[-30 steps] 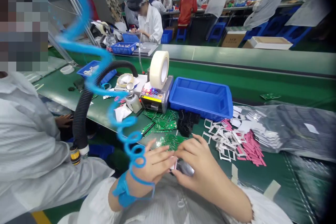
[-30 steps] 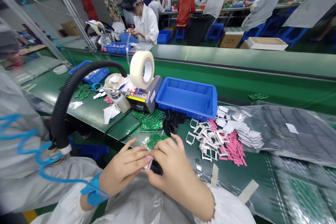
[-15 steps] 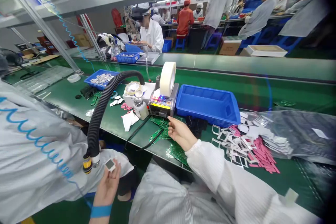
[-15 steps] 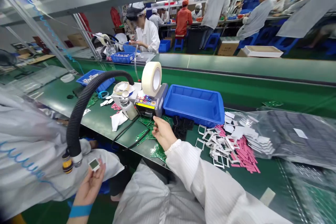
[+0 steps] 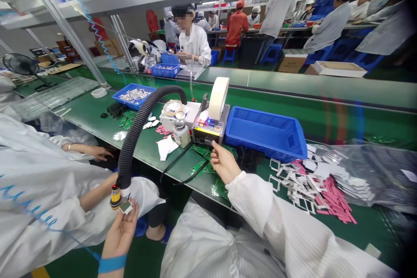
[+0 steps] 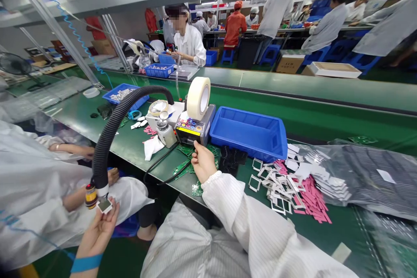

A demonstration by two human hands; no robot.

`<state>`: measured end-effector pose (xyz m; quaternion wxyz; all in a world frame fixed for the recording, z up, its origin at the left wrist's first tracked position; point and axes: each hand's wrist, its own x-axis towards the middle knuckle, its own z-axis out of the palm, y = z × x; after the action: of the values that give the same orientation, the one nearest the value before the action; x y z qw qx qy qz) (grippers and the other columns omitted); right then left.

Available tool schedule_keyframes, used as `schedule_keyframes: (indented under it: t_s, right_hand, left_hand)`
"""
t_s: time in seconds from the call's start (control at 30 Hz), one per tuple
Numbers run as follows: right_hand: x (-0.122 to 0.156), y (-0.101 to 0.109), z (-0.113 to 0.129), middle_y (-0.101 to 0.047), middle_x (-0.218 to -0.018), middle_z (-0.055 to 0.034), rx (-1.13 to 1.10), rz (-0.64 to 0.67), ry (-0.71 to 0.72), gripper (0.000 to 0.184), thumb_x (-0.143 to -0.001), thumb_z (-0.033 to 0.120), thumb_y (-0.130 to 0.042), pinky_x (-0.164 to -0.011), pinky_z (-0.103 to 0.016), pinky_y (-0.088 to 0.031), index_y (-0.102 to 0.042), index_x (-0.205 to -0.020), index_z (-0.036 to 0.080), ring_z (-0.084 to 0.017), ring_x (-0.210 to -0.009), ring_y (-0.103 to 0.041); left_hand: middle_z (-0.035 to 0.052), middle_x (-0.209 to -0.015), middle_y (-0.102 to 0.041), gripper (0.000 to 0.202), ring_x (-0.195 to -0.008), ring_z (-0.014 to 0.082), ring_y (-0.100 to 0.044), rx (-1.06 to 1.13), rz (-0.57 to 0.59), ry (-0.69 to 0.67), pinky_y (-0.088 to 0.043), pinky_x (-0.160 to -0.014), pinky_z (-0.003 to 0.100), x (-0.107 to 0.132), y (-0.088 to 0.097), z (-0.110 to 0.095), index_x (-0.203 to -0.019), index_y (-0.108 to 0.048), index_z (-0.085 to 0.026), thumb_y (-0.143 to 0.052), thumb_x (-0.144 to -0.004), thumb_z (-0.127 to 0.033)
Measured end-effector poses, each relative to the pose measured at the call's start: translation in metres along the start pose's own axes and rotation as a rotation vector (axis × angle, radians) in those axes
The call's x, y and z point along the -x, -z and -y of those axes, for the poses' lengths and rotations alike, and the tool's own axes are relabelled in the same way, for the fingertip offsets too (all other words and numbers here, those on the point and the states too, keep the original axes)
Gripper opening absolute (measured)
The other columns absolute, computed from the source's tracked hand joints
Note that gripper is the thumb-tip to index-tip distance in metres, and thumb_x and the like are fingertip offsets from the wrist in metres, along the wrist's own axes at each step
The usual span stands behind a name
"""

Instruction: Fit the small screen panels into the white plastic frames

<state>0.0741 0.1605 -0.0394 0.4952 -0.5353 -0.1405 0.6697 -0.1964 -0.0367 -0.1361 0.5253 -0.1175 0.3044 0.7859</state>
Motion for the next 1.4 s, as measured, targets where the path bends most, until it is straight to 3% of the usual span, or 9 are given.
schedule_keyframes:
  t_s: [0.2,0.3,0.37,0.43,0.5,0.6,0.77,0.97,1.4]
  right_hand:
    - [0.011,-0.008,0.007,-0.055,-0.076,0.0024,0.049,0.058,0.060,0.016,-0.090,0.029,-0.053,-0.047,-0.018,-0.043,-0.057,-0.092,0.013,-0.006,-0.055,-0.049]
    - [0.045,0.006,0.008,-0.040,-0.060,0.0075,0.101,0.160,0.144,0.017,-0.083,0.029,-0.061,-0.041,-0.016,-0.031,-0.055,-0.074,0.016,-0.004,-0.047,-0.035]
    - [0.076,0.025,0.008,-0.040,-0.059,0.0062,0.159,0.233,0.195,0.020,-0.074,0.030,-0.069,-0.047,-0.018,-0.034,-0.056,-0.065,0.017,-0.006,-0.052,-0.038]
    - [0.106,0.046,0.008,-0.050,-0.070,0.0013,0.326,0.320,0.341,0.020,-0.069,0.028,-0.072,-0.061,-0.023,-0.042,-0.059,-0.060,0.017,-0.011,-0.067,-0.049]
    - [0.131,0.064,0.008,-0.057,-0.093,-0.0049,0.582,0.402,0.618,0.015,-0.072,0.027,-0.069,-0.078,-0.031,-0.045,-0.061,-0.061,0.019,-0.019,-0.089,-0.055]
    - [0.154,0.078,0.009,-0.050,-0.125,-0.0076,0.886,0.448,0.978,0.011,-0.080,0.024,-0.060,-0.093,-0.043,-0.041,-0.063,-0.069,0.022,-0.026,-0.115,-0.048]
    - [0.157,0.073,0.011,-0.043,-0.132,-0.0085,0.978,0.307,1.186,0.016,-0.082,0.020,-0.056,-0.092,-0.045,-0.043,-0.060,-0.066,0.021,-0.029,-0.122,-0.042]
    - [0.147,0.075,0.014,-0.047,-0.131,-0.0077,0.940,0.145,1.160,0.014,-0.081,0.025,-0.058,-0.090,-0.047,-0.042,-0.060,-0.067,0.021,-0.029,-0.117,-0.047]
    - [0.142,0.071,0.012,-0.054,-0.121,-0.0072,0.852,0.117,1.016,0.016,-0.079,0.026,-0.058,-0.091,-0.050,-0.037,-0.057,-0.064,0.021,-0.028,-0.113,-0.050]
  left_hand:
    - [0.0059,-0.092,-0.076,0.053,-0.085,0.0178,-0.071,-0.022,-0.034,-0.011,-0.058,-0.078,0.028,0.004,-0.010,0.005,-0.144,-0.017,-0.027,-0.030,-0.094,-0.017]
    - [0.0071,-0.087,-0.077,0.050,-0.082,0.0181,-0.072,-0.045,-0.041,0.102,-0.058,-0.077,0.029,0.013,-0.022,0.032,-0.143,-0.025,-0.026,-0.026,-0.094,-0.016]
    - [0.0125,-0.091,-0.075,0.046,-0.087,0.0216,-0.071,-0.068,-0.033,0.176,-0.057,-0.082,0.036,0.026,-0.038,0.059,-0.136,-0.041,-0.019,-0.027,-0.093,-0.012]
    - [0.0130,-0.097,-0.074,0.040,-0.094,0.0198,-0.069,-0.098,0.020,0.290,-0.053,-0.089,0.037,0.044,-0.063,0.089,-0.122,-0.057,-0.016,-0.031,-0.092,-0.009]
    - [0.0097,-0.093,-0.075,0.031,-0.091,0.0162,-0.069,-0.128,0.114,0.416,-0.048,-0.096,0.035,0.064,-0.093,0.116,-0.102,-0.067,-0.014,-0.039,-0.090,-0.009]
    - [0.0051,-0.091,-0.075,0.016,-0.090,0.0144,-0.068,-0.178,0.257,0.528,-0.045,-0.099,0.032,0.093,-0.134,0.144,-0.088,-0.071,-0.015,-0.056,-0.083,-0.013]
    - [0.0024,-0.089,-0.073,0.025,-0.092,0.0145,-0.065,-0.262,0.462,0.636,-0.044,-0.095,0.028,0.117,-0.153,0.162,-0.091,-0.071,-0.017,-0.073,-0.069,-0.028]
    - [0.0005,-0.088,-0.072,0.027,-0.086,0.0131,-0.063,-0.317,0.499,0.573,-0.044,-0.091,0.026,0.122,-0.150,0.163,-0.091,-0.071,-0.019,-0.075,-0.066,-0.029]
    - [-0.0004,-0.089,-0.076,0.027,-0.082,0.0119,-0.066,-0.266,0.403,0.547,-0.048,-0.083,0.023,0.125,-0.156,0.162,-0.083,-0.073,-0.019,-0.081,-0.058,-0.023]
